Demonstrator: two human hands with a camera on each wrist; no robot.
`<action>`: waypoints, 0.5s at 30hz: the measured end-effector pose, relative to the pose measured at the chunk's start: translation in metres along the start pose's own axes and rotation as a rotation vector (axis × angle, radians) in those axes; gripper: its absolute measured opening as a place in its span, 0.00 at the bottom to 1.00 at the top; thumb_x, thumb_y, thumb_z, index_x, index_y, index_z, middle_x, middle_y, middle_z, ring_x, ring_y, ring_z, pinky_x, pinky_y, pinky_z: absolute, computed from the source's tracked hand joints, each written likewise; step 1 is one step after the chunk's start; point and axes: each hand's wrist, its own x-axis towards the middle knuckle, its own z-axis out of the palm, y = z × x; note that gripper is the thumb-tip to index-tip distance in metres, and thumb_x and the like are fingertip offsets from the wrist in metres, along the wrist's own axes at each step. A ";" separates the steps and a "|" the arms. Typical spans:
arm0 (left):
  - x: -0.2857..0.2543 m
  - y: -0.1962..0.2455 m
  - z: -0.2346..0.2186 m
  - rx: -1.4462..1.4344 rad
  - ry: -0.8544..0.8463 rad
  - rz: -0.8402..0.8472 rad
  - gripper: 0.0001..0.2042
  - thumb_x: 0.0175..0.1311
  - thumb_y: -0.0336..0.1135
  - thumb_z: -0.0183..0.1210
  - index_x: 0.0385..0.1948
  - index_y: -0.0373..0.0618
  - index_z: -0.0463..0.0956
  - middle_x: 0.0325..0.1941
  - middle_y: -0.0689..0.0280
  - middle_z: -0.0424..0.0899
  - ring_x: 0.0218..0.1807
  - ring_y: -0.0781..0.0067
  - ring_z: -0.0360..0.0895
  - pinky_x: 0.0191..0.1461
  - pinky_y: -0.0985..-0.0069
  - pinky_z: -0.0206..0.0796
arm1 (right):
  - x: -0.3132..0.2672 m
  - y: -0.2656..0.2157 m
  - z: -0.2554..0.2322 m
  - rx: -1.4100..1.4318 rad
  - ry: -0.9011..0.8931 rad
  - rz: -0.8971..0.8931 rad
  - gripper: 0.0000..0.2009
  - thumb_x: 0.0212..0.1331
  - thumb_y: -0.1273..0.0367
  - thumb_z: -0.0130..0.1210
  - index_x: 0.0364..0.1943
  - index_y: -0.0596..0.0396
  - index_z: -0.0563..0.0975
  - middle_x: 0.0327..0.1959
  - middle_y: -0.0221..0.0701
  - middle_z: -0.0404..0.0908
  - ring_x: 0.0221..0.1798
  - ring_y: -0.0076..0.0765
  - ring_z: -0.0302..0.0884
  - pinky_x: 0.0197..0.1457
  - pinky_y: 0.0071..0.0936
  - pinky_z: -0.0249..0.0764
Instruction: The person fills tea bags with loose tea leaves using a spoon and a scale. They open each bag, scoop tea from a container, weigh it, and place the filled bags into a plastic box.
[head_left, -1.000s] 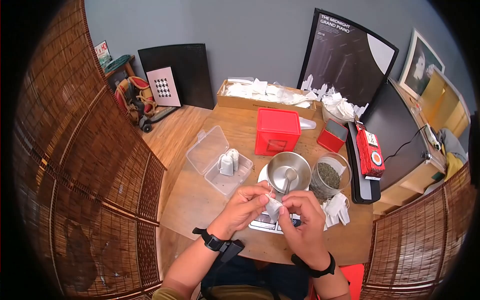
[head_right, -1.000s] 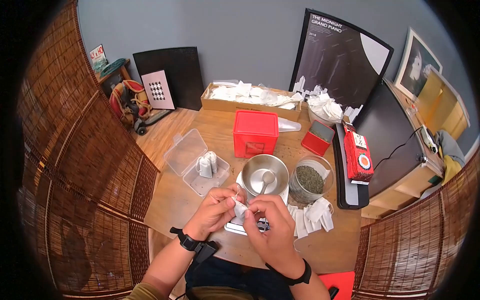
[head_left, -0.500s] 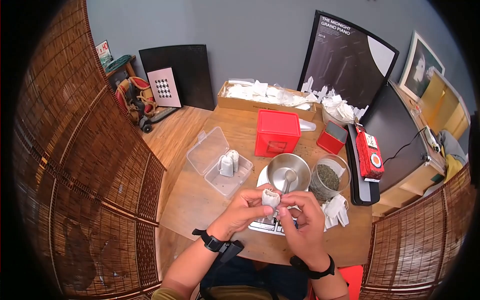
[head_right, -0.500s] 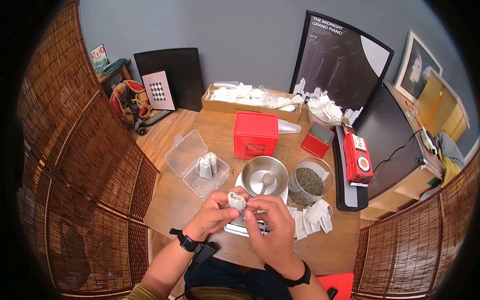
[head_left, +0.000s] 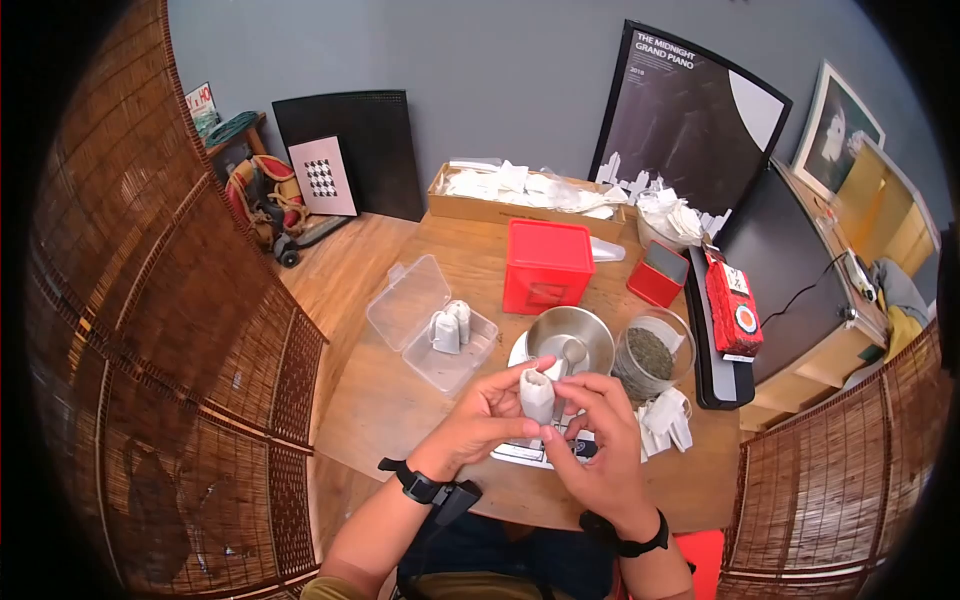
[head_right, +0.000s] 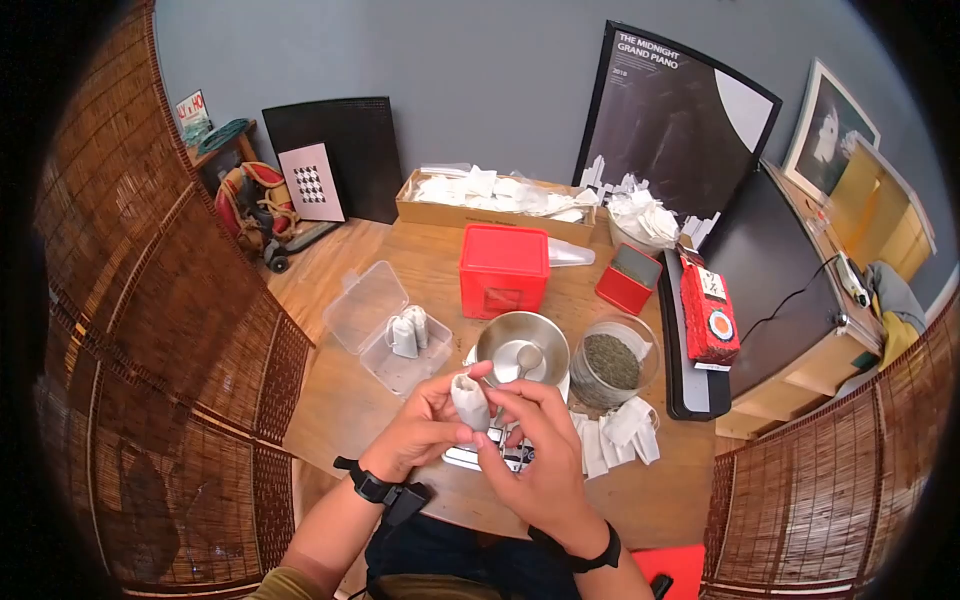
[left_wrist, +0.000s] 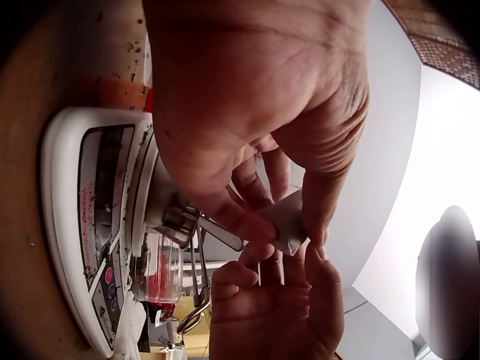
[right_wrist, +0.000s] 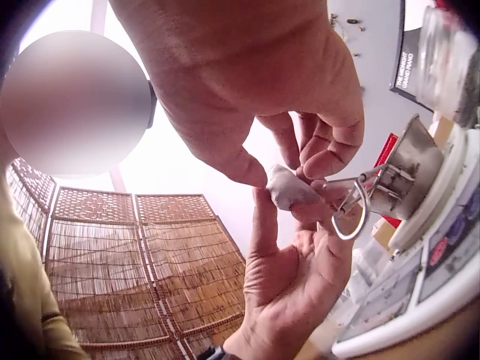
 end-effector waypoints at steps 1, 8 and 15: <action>0.000 0.000 0.002 -0.005 -0.007 -0.005 0.43 0.65 0.17 0.70 0.82 0.40 0.60 0.74 0.55 0.78 0.72 0.64 0.79 0.70 0.65 0.79 | 0.001 0.000 -0.003 -0.002 -0.021 -0.008 0.24 0.58 0.78 0.72 0.61 0.59 0.83 0.61 0.40 0.79 0.49 0.32 0.82 0.41 0.25 0.79; 0.000 0.003 0.007 -0.020 0.062 -0.005 0.49 0.58 0.11 0.70 0.83 0.40 0.56 0.72 0.52 0.78 0.68 0.55 0.83 0.67 0.64 0.81 | 0.001 0.001 -0.013 0.025 -0.144 0.035 0.23 0.57 0.77 0.71 0.59 0.57 0.83 0.66 0.38 0.76 0.54 0.29 0.78 0.45 0.24 0.77; 0.001 -0.007 -0.006 -0.042 -0.008 0.055 0.48 0.52 0.12 0.74 0.80 0.37 0.62 0.64 0.57 0.81 0.66 0.61 0.83 0.67 0.65 0.81 | 0.000 0.000 -0.017 -0.040 -0.099 -0.105 0.18 0.54 0.77 0.73 0.49 0.57 0.80 0.57 0.38 0.85 0.59 0.39 0.81 0.58 0.33 0.79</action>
